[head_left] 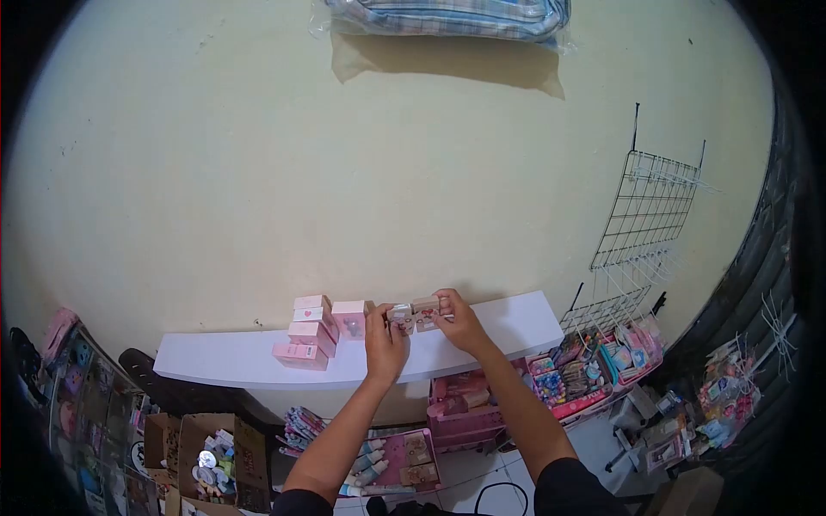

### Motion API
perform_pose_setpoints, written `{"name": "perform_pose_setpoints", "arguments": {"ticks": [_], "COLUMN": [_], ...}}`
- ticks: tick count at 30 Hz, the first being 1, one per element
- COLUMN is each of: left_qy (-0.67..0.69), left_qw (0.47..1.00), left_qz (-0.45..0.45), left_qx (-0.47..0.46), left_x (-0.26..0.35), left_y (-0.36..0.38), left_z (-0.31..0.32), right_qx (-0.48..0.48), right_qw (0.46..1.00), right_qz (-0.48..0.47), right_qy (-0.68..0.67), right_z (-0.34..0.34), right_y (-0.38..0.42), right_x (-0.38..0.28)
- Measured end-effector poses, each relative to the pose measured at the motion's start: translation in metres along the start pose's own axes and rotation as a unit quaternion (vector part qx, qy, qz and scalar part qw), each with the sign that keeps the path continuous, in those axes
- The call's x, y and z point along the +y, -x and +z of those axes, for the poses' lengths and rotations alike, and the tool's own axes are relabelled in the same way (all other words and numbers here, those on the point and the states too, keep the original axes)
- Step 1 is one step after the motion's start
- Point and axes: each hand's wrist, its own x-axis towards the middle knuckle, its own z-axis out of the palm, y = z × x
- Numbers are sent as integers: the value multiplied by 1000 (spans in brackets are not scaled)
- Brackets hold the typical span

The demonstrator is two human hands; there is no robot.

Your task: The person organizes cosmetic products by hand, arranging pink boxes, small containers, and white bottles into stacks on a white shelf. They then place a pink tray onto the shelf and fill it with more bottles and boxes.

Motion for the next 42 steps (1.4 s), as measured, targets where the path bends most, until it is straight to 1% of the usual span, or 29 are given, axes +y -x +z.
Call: {"name": "perform_pose_setpoints", "arguments": {"ticks": [3, 5, 7, 10, 12, 13, 15, 16, 17, 18, 19, 21, 23, 24, 26, 27, 28, 29, 30, 31, 32, 33, 34, 36, 37, 38, 39, 41, 42], "left_qy": [-24, -25, -25, 14, 81, 80, -36, -37, -55, -72, -72, -168, -169, -169, -154, -138, -138, -151, -163, -164, -108, -50, -49, -50, -49, -34, -19, -4, -10], "left_qw": [999, 999, 999, 999, 994, 994, 999, 999, 998, 996, 996, 981, 982, 982, 985, 987, 987, 987, 985, 985, 992, 993, 993, 993, 993, 992, 991, 994, 995], "left_qz": [26, 27, 26, 5, -70, -70, 1, -1, -19, -38, -38, -31, -19, -4, -14, -24, -28, 9, 46, 41, 2, -37, -39, 61, 49, 64, 78, 44, 38], "left_qx": [26, 32, 38, 31, -10, -10, -4, -4, -25, -46, -46, -90, -86, -83, -81, -78, -80, -61, -41, -44, -72, -99, -101, -93, -98, -102, -106, -97, -92], "left_x": [2, 2, -2, -2, 3, 7, 12, 7, 0, -2, -4, -7, -20, -25, -24, -23, -18, -14, -8, 2, 13, 22, 27, 33, 40, 45, 54, 66, 66], "left_y": [0, 2, 4, 7, 8, 8, 7, 6, 5, 3, 1, -2, -1, 0, 1, 3, 5, 9, 14, 17, 20, 23, 27, 40, 47, 51, 57, 76, 85], "left_z": [7, 9, 11, 10, 7, 5, 0, 1, 4, 4, 4, 4, 8, 10, 10, 10, 7, 4, 0, -5, -11, -16, -20, -31, -38, -44, -50, -61, -66], "right_qx": [-3, 5, 5, 0, -3, 1, 3, -10, -22, -24, -23, -24, 5, 5, 39, 37, 62, 84, 81, 95, 109, 109, 89, 65, 75, 84, 76, 41, 36], "right_qw": [1000, 1000, 1000, 999, 999, 999, 999, 999, 998, 998, 996, 994, 982, 982, 969, 970, 964, 957, 958, 960, 960, 960, 969, 978, 978, 977, 980, 994, 994], "right_qz": [-14, 6, -3, -27, -41, -28, -14, 10, 34, 36, 48, 59, 45, 45, -44, -41, -58, -73, -67, -105, -143, -139, -119, -89, -98, -106, -91, -35, -29], "right_qy": [12, 11, 20, 30, 29, 30, 29, 35, 41, 40, 66, 92, 184, 183, 239, 239, 253, 268, 267, 242, 216, 216, 198, 178, 171, 163, 162, 98, 96], "right_z": [4, 6, 5, 4, 2, 1, 0, -2, -2, -2, -1, 3, 12, 15, 24, 25, 26, 27, 27, 27, 26, 25, 25, 27, 29, 32, 34, 39, 41], "right_y": [-2, -1, 0, 1, 3, 3, 2, 1, 1, 1, -1, -5, -6, -8, -9, -5, -1, 6, 13, 18, 23, 31, 40, 58, 67, 78, 91, 111, 119], "right_x": [7, 9, 8, 9, 11, 13, 13, 12, 11, 12, 12, 14, 16, 24, 43, 40, 33, 26, 23, 19, 14, 2, -16, -40, -46, -51, -58, -69, -72]}}
